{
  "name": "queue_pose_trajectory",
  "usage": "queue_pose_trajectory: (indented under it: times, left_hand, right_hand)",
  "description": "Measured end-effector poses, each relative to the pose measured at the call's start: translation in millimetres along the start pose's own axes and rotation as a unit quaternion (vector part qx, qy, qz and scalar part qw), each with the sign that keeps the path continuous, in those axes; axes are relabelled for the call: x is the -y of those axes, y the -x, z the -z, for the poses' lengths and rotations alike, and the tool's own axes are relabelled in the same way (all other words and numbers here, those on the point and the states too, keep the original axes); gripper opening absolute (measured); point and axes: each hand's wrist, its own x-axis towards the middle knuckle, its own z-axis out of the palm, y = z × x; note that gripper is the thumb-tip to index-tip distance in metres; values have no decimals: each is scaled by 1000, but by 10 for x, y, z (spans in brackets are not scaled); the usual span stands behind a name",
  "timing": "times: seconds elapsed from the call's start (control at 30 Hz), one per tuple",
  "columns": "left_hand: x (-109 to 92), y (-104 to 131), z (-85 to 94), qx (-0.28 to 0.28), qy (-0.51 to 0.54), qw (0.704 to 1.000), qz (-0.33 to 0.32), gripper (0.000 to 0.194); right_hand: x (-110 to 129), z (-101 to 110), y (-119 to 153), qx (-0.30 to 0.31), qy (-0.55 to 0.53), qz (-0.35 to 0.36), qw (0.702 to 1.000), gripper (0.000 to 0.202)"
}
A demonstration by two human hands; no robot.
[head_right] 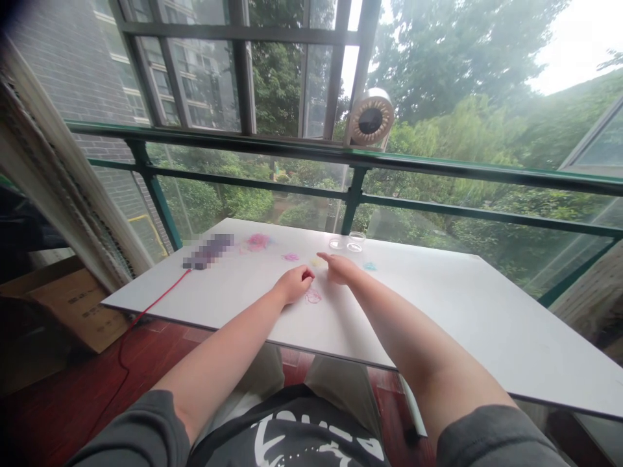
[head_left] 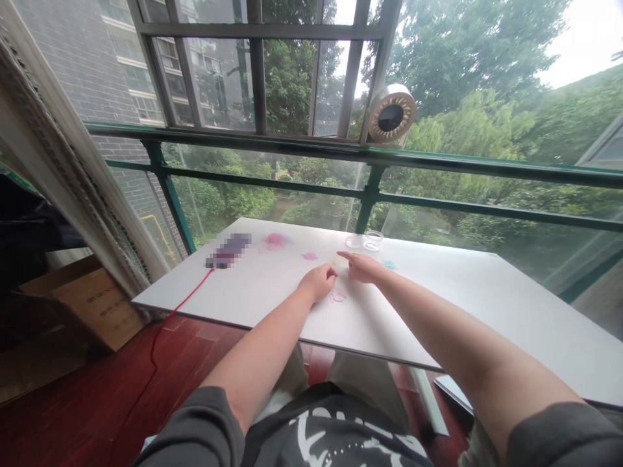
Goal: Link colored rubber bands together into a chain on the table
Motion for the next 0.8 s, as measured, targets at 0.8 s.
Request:
queue_pose_trajectory:
  times: [0.8]
  left_hand:
    - [11,4,-28,-6,9,1000,2,19]
  right_hand:
    - [36,95,-121,27,62,-43,997,58]
